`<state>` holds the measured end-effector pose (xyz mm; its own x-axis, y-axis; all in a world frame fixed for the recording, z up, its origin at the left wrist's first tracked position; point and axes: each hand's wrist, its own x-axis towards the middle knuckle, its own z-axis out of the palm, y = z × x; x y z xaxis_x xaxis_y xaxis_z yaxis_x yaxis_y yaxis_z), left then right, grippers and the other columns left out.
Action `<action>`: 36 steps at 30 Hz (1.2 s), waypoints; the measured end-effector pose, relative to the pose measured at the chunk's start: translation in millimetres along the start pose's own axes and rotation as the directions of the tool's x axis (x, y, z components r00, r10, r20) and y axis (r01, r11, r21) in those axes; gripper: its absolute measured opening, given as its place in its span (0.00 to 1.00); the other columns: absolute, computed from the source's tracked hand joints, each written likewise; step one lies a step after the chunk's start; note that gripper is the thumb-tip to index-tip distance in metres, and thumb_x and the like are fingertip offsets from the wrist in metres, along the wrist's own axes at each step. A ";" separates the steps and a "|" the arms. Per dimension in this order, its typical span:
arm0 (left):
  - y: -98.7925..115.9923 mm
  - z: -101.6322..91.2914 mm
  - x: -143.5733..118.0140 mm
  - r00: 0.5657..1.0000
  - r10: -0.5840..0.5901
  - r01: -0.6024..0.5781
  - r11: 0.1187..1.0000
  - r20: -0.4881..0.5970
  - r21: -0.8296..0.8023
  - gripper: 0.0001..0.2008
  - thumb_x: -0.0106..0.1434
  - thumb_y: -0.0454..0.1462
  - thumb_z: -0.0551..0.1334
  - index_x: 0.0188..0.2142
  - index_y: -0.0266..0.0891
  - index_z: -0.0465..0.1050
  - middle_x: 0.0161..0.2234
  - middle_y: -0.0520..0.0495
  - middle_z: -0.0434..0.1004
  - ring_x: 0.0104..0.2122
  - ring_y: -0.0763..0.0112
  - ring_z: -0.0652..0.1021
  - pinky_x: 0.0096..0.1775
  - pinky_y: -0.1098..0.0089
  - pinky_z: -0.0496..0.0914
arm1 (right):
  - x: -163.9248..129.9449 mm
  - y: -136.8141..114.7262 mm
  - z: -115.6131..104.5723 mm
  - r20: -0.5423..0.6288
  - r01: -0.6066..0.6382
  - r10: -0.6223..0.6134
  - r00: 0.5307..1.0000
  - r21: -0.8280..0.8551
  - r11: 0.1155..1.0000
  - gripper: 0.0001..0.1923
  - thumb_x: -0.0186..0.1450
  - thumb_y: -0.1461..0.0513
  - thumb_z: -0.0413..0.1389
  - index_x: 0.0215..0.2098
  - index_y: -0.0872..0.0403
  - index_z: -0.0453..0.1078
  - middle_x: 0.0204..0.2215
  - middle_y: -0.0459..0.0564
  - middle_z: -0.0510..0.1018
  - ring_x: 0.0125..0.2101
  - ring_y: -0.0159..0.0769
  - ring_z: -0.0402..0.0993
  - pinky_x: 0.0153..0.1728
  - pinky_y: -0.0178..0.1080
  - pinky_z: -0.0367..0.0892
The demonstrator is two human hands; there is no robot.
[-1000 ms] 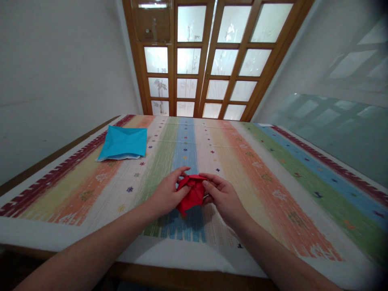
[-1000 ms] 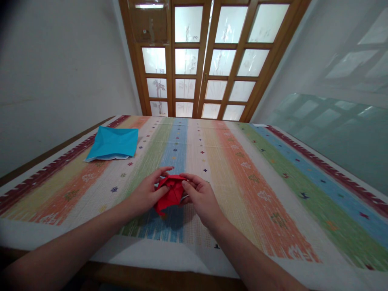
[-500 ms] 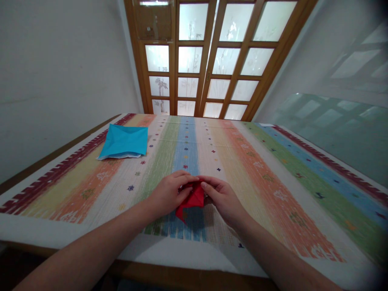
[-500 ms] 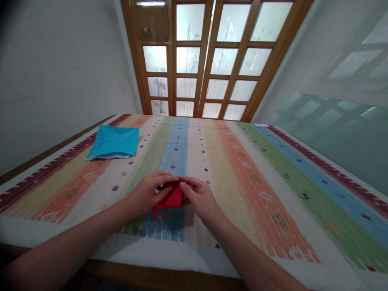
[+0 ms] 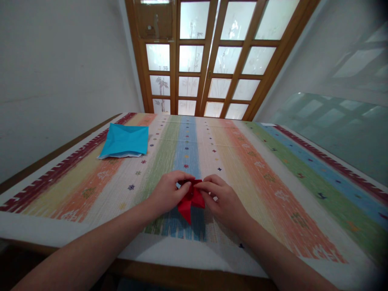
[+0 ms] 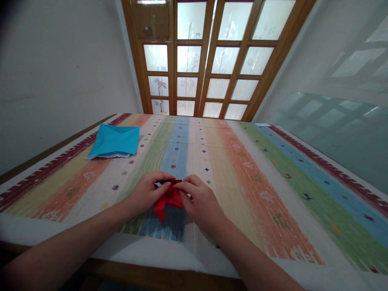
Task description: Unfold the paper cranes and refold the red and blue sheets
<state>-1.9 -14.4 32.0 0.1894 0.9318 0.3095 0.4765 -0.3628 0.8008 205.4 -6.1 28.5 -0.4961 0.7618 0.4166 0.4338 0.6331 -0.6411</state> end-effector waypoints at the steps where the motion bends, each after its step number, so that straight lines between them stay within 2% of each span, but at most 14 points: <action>1: 0.4 0.0 0.3 1.000 -0.002 0.002 1.000 -0.001 -0.003 0.11 0.65 0.32 0.61 0.43 0.40 0.81 0.42 0.46 0.84 0.43 0.65 0.81 0.48 0.64 0.74 | 0.4 -0.7 -0.4 0.025 -0.010 0.011 1.000 -0.026 1.000 0.14 0.69 0.68 0.53 0.46 0.49 0.77 0.43 0.51 0.75 0.41 0.36 0.74 0.44 0.41 0.69; 5: 1.8 -0.2 0.9 1.000 0.002 -0.002 1.000 -0.015 -0.007 0.10 0.64 0.32 0.61 0.42 0.39 0.81 0.41 0.45 0.84 0.41 0.65 0.81 0.46 0.64 0.74 | 0.9 -1.1 -0.1 0.132 -0.029 0.040 0.990 -0.082 0.996 0.16 0.71 0.66 0.51 0.51 0.48 0.76 0.47 0.53 0.76 0.43 0.39 0.75 0.48 0.44 0.69; 11: 0.4 0.7 -0.7 0.999 0.047 -0.047 0.998 -0.019 0.029 0.09 0.64 0.32 0.61 0.41 0.40 0.81 0.41 0.46 0.83 0.42 0.64 0.80 0.48 0.62 0.74 | -1.6 -4.3 1.7 0.184 -0.031 0.048 0.982 -0.092 0.995 0.13 0.69 0.67 0.52 0.46 0.49 0.76 0.44 0.51 0.78 0.40 0.38 0.76 0.45 0.42 0.69; 15: -0.1 2.0 -1.7 0.998 0.067 -0.067 0.996 -0.005 0.055 0.09 0.65 0.32 0.61 0.41 0.40 0.80 0.41 0.46 0.83 0.42 0.64 0.80 0.48 0.62 0.74 | -2.6 -5.3 2.7 0.193 -0.073 0.095 0.977 -0.117 0.990 0.10 0.67 0.68 0.53 0.41 0.51 0.74 0.39 0.51 0.80 0.36 0.37 0.75 0.40 0.39 0.68; 18: -0.7 2.4 -2.0 0.998 0.068 -0.068 0.996 0.003 0.052 0.09 0.65 0.32 0.62 0.43 0.40 0.80 0.42 0.46 0.82 0.43 0.64 0.80 0.48 0.62 0.74 | -1.6 -2.5 2.1 0.166 -0.120 0.137 0.977 -0.109 0.987 0.09 0.66 0.68 0.53 0.38 0.51 0.73 0.36 0.50 0.80 0.34 0.37 0.75 0.37 0.39 0.66; 24: -7.6 4.0 -3.2 0.999 0.036 -0.036 0.999 -0.004 -0.015 0.14 0.66 0.32 0.61 0.51 0.39 0.74 0.48 0.42 0.79 0.42 0.66 0.81 0.39 0.68 0.78 | 2.2 3.2 -1.5 0.047 -0.166 0.162 0.986 0.086 0.982 0.12 0.64 0.69 0.52 0.40 0.50 0.74 0.36 0.48 0.82 0.34 0.37 0.77 0.36 0.38 0.67; 29: -11.7 5.1 -3.6 1.000 0.006 -0.006 0.998 0.004 -0.056 0.13 0.63 0.32 0.63 0.48 0.40 0.72 0.46 0.44 0.79 0.39 0.67 0.81 0.33 0.72 0.77 | 2.5 3.4 -2.8 -0.008 -0.182 0.184 0.983 0.118 0.976 0.09 0.65 0.68 0.52 0.38 0.50 0.73 0.35 0.49 0.81 0.33 0.37 0.76 0.34 0.39 0.67; 36: -13.7 5.7 -1.1 1.000 -0.022 0.020 0.990 -0.012 -0.141 0.13 0.63 0.30 0.59 0.47 0.39 0.73 0.44 0.44 0.78 0.38 0.69 0.80 0.33 0.73 0.76 | 0.9 2.4 -2.1 -0.004 -0.174 0.176 0.984 0.125 0.977 0.08 0.65 0.68 0.52 0.36 0.50 0.70 0.32 0.47 0.80 0.30 0.36 0.74 0.31 0.37 0.66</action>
<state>-3.8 -10.5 17.9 0.1689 0.9395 0.2981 0.3546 -0.3401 0.8710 207.5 -3.7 28.7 -0.4092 0.8619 0.2995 0.4165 0.4685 -0.7792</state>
